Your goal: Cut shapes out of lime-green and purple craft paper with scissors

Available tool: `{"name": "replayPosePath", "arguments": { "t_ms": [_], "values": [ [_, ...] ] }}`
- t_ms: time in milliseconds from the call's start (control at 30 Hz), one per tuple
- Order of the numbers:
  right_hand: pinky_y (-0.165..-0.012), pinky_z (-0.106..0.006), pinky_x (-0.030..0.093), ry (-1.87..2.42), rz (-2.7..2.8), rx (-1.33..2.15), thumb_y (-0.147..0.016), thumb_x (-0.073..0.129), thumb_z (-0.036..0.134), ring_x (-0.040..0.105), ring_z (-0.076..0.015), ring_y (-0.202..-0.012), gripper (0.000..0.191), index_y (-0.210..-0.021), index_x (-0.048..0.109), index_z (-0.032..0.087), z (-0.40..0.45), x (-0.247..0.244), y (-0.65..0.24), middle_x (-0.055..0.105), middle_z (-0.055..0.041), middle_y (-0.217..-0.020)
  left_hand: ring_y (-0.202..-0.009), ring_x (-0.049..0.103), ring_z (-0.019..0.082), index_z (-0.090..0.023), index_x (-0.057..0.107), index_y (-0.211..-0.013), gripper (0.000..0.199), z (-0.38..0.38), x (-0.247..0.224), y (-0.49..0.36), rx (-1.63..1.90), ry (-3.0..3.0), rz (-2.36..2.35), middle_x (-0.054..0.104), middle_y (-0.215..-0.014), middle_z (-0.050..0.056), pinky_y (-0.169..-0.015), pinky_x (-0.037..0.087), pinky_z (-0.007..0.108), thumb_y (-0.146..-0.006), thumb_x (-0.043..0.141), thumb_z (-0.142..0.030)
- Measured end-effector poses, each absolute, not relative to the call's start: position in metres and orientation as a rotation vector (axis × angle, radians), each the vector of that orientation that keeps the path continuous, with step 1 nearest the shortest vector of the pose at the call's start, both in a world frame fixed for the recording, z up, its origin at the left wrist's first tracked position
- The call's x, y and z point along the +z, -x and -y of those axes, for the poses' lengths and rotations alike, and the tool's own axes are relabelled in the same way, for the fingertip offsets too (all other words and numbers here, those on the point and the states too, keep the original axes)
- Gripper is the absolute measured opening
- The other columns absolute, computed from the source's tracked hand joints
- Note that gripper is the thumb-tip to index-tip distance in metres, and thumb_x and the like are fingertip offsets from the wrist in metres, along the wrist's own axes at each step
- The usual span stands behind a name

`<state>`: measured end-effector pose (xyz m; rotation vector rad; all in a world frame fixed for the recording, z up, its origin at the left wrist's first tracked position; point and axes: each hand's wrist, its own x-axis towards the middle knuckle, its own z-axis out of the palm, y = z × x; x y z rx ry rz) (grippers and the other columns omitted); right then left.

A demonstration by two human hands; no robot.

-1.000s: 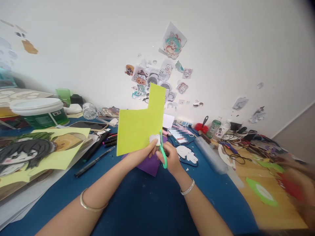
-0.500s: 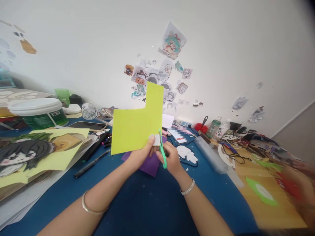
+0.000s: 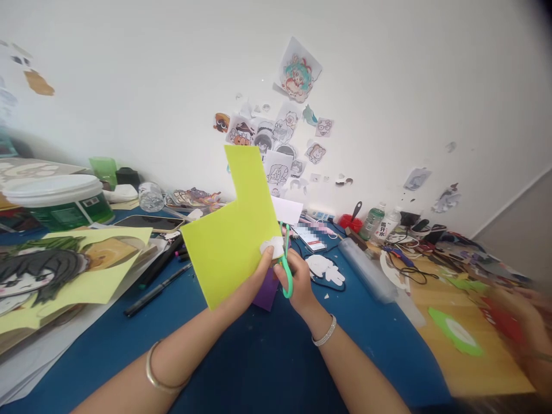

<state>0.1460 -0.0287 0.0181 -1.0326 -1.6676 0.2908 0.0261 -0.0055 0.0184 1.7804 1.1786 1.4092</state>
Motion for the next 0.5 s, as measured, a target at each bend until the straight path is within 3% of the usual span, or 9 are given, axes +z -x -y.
{"name": "replayPosePath", "arguments": {
  "t_ms": [200,400,500],
  "values": [
    [-0.054,-0.026,0.036,1.033,1.644,0.297,-0.080,0.047,0.038,0.043,-0.0140,-0.059,0.027,-0.064,0.051,0.017,0.030,0.016,-0.144,0.044,-0.0009,-0.063,-0.102,0.054,0.033,-0.016,0.058,-0.097,0.053,0.016,0.015,-0.027,1.559,-1.773,-1.660,0.063,-0.103,0.013,-0.087,0.042,0.043,-0.070,0.050,-0.061],
    [-0.054,-0.025,0.036,1.043,1.619,0.283,-0.081,0.047,0.038,0.043,-0.0131,-0.058,0.027,-0.064,0.051,0.017,0.031,0.014,-0.141,0.044,-0.0003,-0.063,-0.121,0.039,0.032,-0.022,0.054,-0.104,0.046,0.015,0.006,-0.029,1.735,-1.723,-1.399,0.062,-0.109,0.010,-0.092,0.039,0.042,-0.073,0.050,-0.055],
    [-0.054,-0.025,0.036,1.042,1.620,0.272,-0.081,0.047,0.037,0.043,-0.0130,-0.058,0.027,-0.063,0.051,0.017,0.033,0.014,-0.140,0.043,-0.0001,-0.062,-0.117,0.043,0.032,-0.022,0.055,-0.099,0.045,0.015,0.010,-0.029,1.679,-1.683,-1.456,0.062,-0.109,0.010,-0.096,0.036,0.044,-0.071,0.052,-0.057]
  ]
}}
